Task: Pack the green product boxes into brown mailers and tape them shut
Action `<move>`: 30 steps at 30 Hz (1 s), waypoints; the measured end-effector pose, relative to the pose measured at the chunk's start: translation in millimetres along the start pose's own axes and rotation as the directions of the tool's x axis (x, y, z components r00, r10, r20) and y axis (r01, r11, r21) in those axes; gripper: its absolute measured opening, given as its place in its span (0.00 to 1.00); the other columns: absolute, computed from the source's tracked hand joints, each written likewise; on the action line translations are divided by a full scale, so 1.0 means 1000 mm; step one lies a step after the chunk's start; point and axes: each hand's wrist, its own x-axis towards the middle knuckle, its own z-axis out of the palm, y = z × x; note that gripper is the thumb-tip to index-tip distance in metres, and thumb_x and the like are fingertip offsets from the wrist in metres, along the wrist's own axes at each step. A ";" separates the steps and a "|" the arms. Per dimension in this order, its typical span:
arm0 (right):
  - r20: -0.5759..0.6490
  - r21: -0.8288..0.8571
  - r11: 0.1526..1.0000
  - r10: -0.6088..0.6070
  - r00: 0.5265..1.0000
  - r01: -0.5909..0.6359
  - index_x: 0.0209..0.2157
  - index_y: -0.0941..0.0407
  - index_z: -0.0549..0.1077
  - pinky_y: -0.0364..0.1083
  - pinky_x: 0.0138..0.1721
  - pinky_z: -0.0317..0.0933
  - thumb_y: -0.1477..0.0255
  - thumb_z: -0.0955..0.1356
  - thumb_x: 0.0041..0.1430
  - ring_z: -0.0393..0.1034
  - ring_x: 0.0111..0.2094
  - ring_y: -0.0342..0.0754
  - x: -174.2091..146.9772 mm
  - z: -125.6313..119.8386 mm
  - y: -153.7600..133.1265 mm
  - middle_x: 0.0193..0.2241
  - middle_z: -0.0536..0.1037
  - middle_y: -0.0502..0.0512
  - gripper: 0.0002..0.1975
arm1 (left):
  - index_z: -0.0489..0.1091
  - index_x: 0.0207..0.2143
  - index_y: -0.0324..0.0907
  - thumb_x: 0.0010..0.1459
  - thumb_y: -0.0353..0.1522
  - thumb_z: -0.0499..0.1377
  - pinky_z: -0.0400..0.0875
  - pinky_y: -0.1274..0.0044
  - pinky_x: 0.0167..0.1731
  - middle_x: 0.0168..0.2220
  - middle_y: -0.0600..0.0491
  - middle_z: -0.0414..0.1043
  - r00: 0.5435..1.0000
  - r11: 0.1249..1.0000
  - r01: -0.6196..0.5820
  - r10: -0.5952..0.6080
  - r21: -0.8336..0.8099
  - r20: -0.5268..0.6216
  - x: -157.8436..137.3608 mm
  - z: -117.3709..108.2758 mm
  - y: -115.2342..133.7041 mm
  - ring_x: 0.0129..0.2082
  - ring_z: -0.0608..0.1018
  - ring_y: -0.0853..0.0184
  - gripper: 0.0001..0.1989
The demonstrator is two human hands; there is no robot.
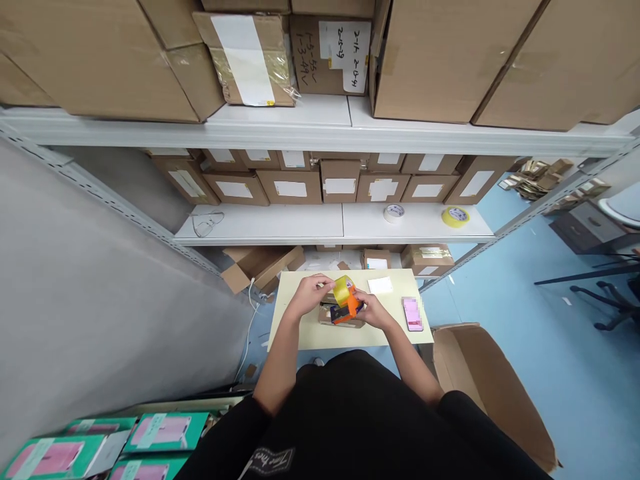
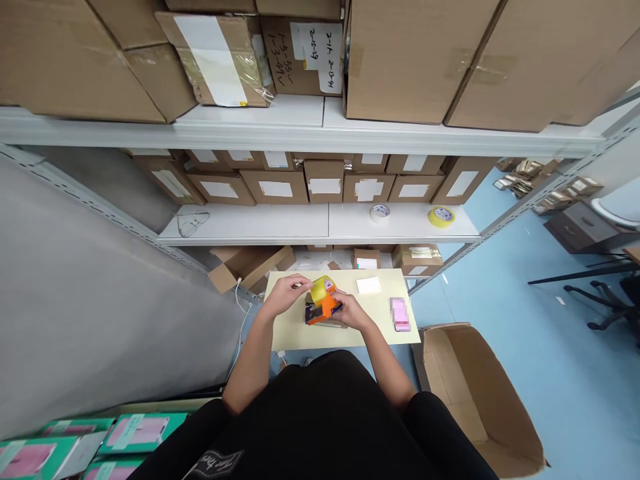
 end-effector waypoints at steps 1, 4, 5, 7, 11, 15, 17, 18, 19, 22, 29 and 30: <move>0.005 0.010 1.000 0.009 1.000 -0.009 0.38 0.54 0.80 0.49 0.46 0.67 0.62 0.78 0.53 0.73 0.44 0.53 -0.001 0.000 0.000 0.45 0.79 0.55 0.14 | 0.82 0.37 0.43 0.65 0.46 0.58 0.75 0.72 0.43 0.41 0.48 0.83 1.000 0.999 0.015 -0.015 -0.037 0.003 0.000 0.000 -0.002 0.43 0.81 0.61 0.18; 0.025 0.023 0.999 0.040 0.999 -0.041 0.38 0.54 0.80 0.48 0.44 0.67 0.60 0.80 0.51 0.73 0.41 0.53 -0.003 0.001 0.001 0.42 0.79 0.54 0.16 | 0.81 0.41 0.41 0.68 0.49 0.53 0.77 0.72 0.43 0.42 0.47 0.83 0.997 0.988 0.067 -0.063 -0.139 0.037 -0.001 0.002 -0.005 0.42 0.82 0.61 0.25; 0.033 0.023 0.998 0.054 0.998 -0.055 0.38 0.54 0.80 0.48 0.43 0.67 0.60 0.80 0.51 0.73 0.40 0.52 -0.004 0.001 0.002 0.41 0.79 0.54 0.17 | 0.81 0.41 0.41 0.67 0.50 0.54 0.77 0.72 0.43 0.42 0.47 0.83 0.997 0.986 0.075 -0.070 -0.151 0.040 -0.001 0.002 -0.006 0.42 0.82 0.61 0.25; 0.048 0.020 0.997 0.076 0.996 -0.078 0.38 0.54 0.80 0.47 0.42 0.67 0.58 0.81 0.49 0.72 0.39 0.52 -0.006 0.002 0.002 0.40 0.79 0.53 0.19 | 0.81 0.40 0.41 0.62 0.50 0.61 0.77 0.72 0.41 0.41 0.47 0.83 0.997 0.987 0.079 -0.077 -0.138 0.020 -0.002 0.003 -0.006 0.41 0.82 0.60 0.22; 0.057 -0.085 0.993 0.092 0.994 -0.087 0.41 0.54 0.79 0.49 0.44 0.66 0.56 0.81 0.49 0.73 0.41 0.54 -0.010 0.003 0.003 0.40 0.80 0.54 0.23 | 0.81 0.34 0.43 0.56 0.44 0.67 0.77 0.73 0.37 0.35 0.50 0.83 0.989 0.993 0.087 -0.096 -0.085 -0.116 -0.004 0.007 -0.006 0.36 0.82 0.61 0.14; 0.029 -0.215 0.974 0.073 0.997 -0.066 0.51 0.53 0.76 0.53 0.49 0.65 0.55 0.78 0.55 0.71 0.47 0.57 -0.012 0.005 0.002 0.48 0.78 0.58 0.26 | 0.81 0.31 0.43 0.58 0.38 0.65 0.75 0.74 0.36 0.32 0.51 0.82 0.976 0.996 0.067 -0.078 -0.060 -0.203 -0.007 0.011 -0.005 0.33 0.81 0.63 0.09; -0.008 -0.243 0.968 0.059 0.998 -0.060 0.51 0.53 0.75 0.53 0.48 0.65 0.53 0.76 0.57 0.71 0.46 0.57 -0.012 0.008 0.002 0.47 0.78 0.58 0.26 | 0.80 0.31 0.44 0.59 0.37 0.64 0.74 0.74 0.35 0.32 0.52 0.82 0.973 0.999 0.043 -0.049 -0.031 -0.225 -0.008 0.014 -0.003 0.33 0.81 0.64 0.08; -0.031 -0.251 0.966 0.062 0.998 -0.068 0.50 0.53 0.75 0.52 0.47 0.65 0.52 0.75 0.57 0.71 0.44 0.56 -0.012 0.010 0.003 0.45 0.78 0.57 0.25 | 0.80 0.30 0.44 0.60 0.36 0.63 0.74 0.74 0.35 0.32 0.52 0.82 0.972 1.000 0.028 -0.030 -0.010 -0.235 -0.009 0.016 -0.002 0.32 0.80 0.64 0.08; -0.055 -0.255 0.963 0.073 0.996 -0.085 0.48 0.54 0.75 0.50 0.45 0.64 0.51 0.74 0.58 0.70 0.42 0.54 -0.012 0.011 0.004 0.41 0.77 0.56 0.25 | 0.80 0.30 0.44 0.60 0.35 0.62 0.73 0.74 0.35 0.32 0.52 0.82 0.971 1.000 0.011 -0.008 0.014 -0.240 -0.010 0.017 -0.001 0.32 0.80 0.64 0.09; -0.102 -0.229 0.961 0.137 0.985 -0.157 0.40 0.54 0.74 0.46 0.38 0.61 0.48 0.73 0.58 0.68 0.35 0.50 -0.011 0.016 0.007 0.33 0.74 0.50 0.24 | 0.79 0.30 0.44 0.62 0.34 0.61 0.72 0.74 0.36 0.32 0.52 0.81 0.972 0.995 -0.035 0.056 0.094 -0.228 -0.012 0.023 0.002 0.33 0.79 0.65 0.09; -0.104 -0.206 0.942 0.247 0.963 -0.264 0.39 0.54 0.73 0.44 0.34 0.60 0.45 0.73 0.56 0.67 0.32 0.47 -0.020 0.001 0.027 0.30 0.73 0.48 0.26 | 0.79 0.30 0.44 0.63 0.35 0.60 0.72 0.75 0.36 0.32 0.52 0.81 0.946 0.986 -0.052 0.099 0.157 -0.309 -0.017 0.014 0.011 0.33 0.80 0.65 0.11; -0.110 -0.221 0.931 0.272 0.956 -0.290 0.39 0.54 0.73 0.44 0.34 0.60 0.45 0.73 0.55 0.67 0.32 0.47 -0.023 -0.003 0.032 0.30 0.74 0.48 0.26 | 0.79 0.30 0.44 0.64 0.36 0.60 0.73 0.75 0.37 0.33 0.52 0.81 0.933 0.984 -0.054 0.110 0.168 -0.342 -0.018 0.006 0.013 0.34 0.79 0.65 0.11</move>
